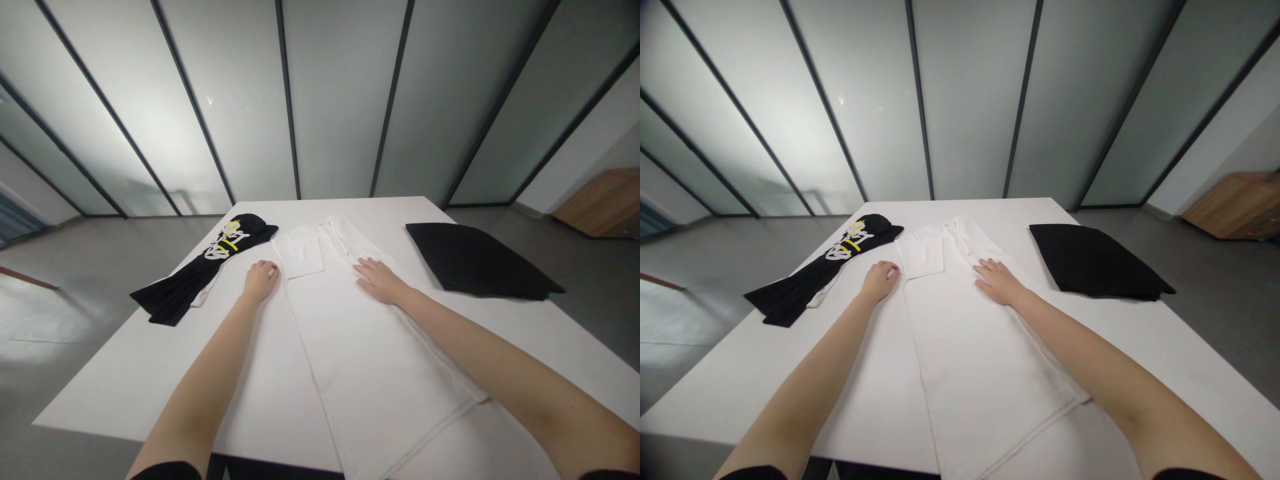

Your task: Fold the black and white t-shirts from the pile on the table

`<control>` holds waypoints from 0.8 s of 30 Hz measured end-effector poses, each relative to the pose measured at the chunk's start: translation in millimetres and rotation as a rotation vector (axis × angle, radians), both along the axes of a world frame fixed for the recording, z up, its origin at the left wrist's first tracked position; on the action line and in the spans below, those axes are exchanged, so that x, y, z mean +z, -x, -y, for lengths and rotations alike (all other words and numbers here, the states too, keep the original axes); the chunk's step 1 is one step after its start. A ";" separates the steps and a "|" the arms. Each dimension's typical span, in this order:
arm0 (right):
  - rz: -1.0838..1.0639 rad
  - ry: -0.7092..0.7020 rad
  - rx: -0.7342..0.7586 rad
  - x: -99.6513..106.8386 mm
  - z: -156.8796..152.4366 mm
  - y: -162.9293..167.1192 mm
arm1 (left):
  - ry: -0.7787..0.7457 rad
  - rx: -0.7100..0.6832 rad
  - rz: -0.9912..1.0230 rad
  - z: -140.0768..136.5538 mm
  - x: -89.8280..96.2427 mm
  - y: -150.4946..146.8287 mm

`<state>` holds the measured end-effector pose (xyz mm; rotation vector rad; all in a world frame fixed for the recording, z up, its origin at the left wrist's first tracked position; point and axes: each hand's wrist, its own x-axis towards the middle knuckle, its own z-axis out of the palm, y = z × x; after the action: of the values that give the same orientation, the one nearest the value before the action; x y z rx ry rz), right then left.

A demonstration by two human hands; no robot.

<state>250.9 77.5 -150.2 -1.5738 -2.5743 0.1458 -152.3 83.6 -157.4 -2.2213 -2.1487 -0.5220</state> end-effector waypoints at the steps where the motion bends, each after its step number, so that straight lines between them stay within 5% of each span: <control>1: -0.019 -0.033 -0.021 1.3 5.8 7.3 | 0.001 -0.002 -0.003 1.3 0.3 -2.7; 3: -0.092 -0.113 -0.024 3.0 26.7 31.7 | 0.001 -0.024 -0.003 2.9 0.1 -7.2; 9: -0.191 0.025 0.603 6.4 133.8 115.0 | -0.005 -0.132 0.009 2.2 -5.1 -9.0; 14: -0.129 0.166 0.823 20.8 182.9 115.0 | -0.033 -0.223 0.026 -3.6 -9.1 -4.0; 18: -0.064 0.312 0.786 32.7 193.4 104.4 | -0.037 -0.333 0.039 -9.3 -10.1 -4.9; 24: 0.094 0.449 0.447 46.5 213.0 106.3 | -0.061 -0.373 0.093 -6.8 -7.3 -9.6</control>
<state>144.5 -135.5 -103.7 -1.0890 -3.0854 0.7522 -142.7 90.4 -164.7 -2.6226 -1.7262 -0.7007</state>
